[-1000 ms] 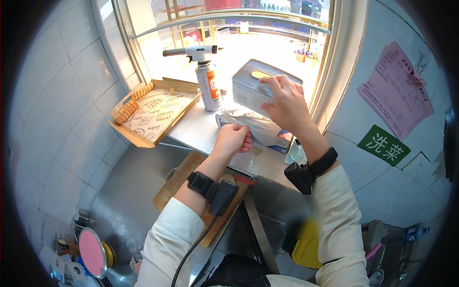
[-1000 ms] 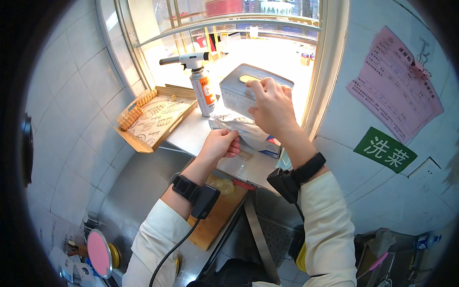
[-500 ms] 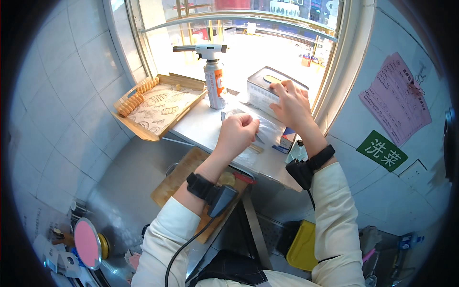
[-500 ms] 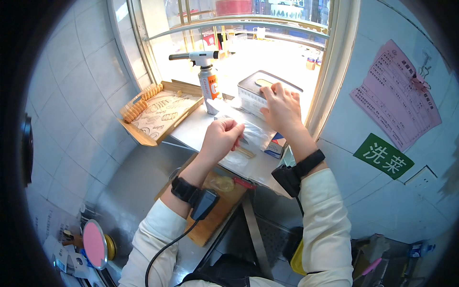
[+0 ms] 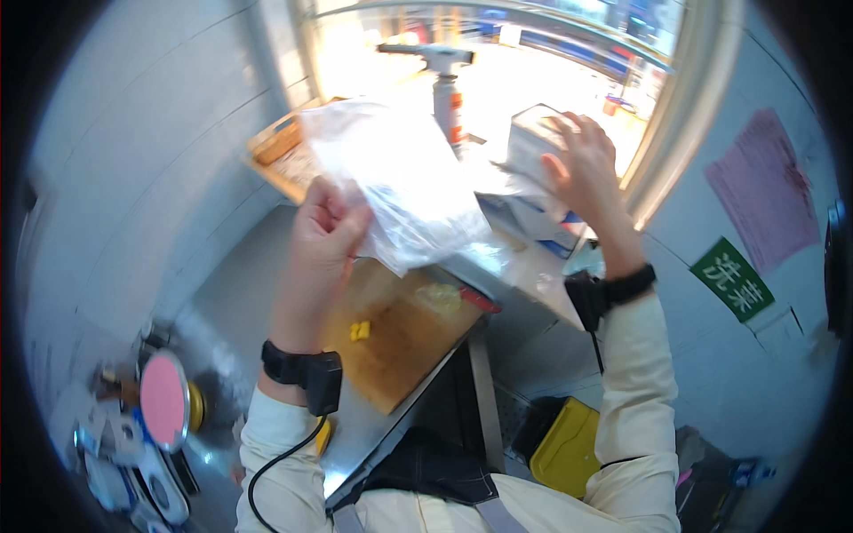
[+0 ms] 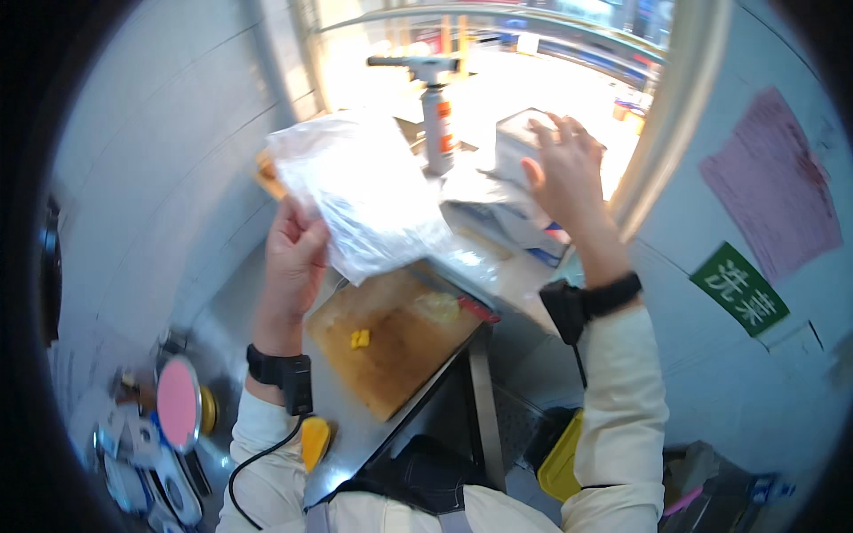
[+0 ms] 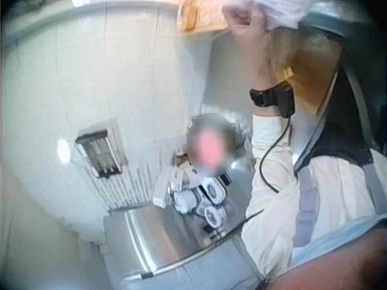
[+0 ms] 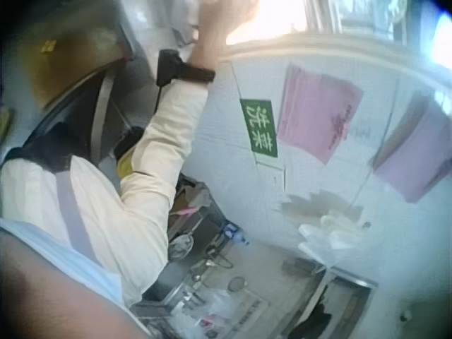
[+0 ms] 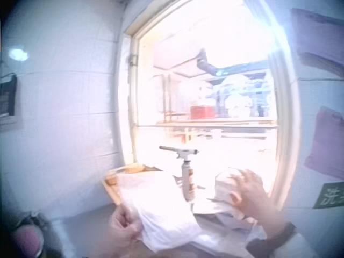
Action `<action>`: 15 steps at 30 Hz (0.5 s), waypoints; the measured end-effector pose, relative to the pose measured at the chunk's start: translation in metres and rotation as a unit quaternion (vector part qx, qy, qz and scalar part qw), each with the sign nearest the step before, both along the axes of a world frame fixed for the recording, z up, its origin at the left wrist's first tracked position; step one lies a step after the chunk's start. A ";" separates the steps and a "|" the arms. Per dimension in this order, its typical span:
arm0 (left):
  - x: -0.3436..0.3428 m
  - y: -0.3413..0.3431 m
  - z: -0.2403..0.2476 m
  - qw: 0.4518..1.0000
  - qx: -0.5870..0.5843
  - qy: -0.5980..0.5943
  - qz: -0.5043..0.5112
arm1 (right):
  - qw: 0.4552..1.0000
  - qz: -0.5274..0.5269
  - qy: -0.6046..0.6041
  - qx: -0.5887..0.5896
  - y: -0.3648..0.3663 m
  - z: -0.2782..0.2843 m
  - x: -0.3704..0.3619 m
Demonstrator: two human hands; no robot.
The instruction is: The person organizes grapes in a container, slices fruit on a wooden board, and cleans tools and a cutting board in a sink.
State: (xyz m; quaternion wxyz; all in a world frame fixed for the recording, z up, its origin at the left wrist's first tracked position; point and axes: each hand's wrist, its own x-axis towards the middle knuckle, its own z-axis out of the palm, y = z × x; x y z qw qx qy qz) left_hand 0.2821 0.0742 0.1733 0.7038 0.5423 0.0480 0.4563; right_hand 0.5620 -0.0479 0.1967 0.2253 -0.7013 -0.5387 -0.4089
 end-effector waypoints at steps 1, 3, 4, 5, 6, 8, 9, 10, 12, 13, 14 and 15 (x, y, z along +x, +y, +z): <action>-0.014 -0.003 -0.007 1.000 -0.009 -0.002 0.000 | 0.995 0.075 0.043 0.040 -0.003 0.007 -0.023; -0.033 -0.015 -0.018 0.998 -0.056 -0.007 0.023 | 0.949 0.222 0.219 0.046 -0.009 0.001 -0.071; -0.041 -0.024 -0.018 0.995 -0.090 -0.011 0.045 | 0.864 0.340 0.372 -0.009 -0.013 -0.006 -0.099; -0.054 -0.027 -0.026 0.993 -0.099 -0.007 0.067 | 0.805 0.398 0.436 -0.067 -0.012 -0.019 -0.133; -0.065 -0.032 -0.031 0.989 -0.098 -0.007 0.108 | 0.775 0.435 0.443 -0.118 -0.014 -0.032 -0.161; -0.092 -0.035 -0.047 0.981 -0.098 -0.010 0.168 | 0.583 0.523 0.603 -0.150 -0.002 -0.062 -0.211; -0.110 -0.037 -0.056 0.974 -0.057 0.019 0.221 | 0.596 0.519 0.600 -0.125 0.006 -0.072 -0.234; -0.127 -0.042 -0.064 0.962 -0.019 0.051 0.269 | 0.608 0.510 0.600 -0.099 0.009 -0.079 -0.252; -0.153 -0.055 -0.071 0.942 -0.010 0.067 0.329 | 0.735 0.469 0.473 -0.127 0.007 -0.084 -0.279; -0.166 -0.061 -0.075 0.938 -0.001 0.072 0.339 | 0.732 0.486 0.445 -0.172 0.006 -0.088 -0.296; -0.180 -0.068 -0.079 0.935 0.009 0.077 0.347 | 0.727 0.502 0.416 -0.215 0.004 -0.092 -0.314; -0.194 -0.073 -0.081 0.920 0.048 0.133 0.366 | 0.692 0.534 0.453 -0.176 -0.002 -0.092 -0.336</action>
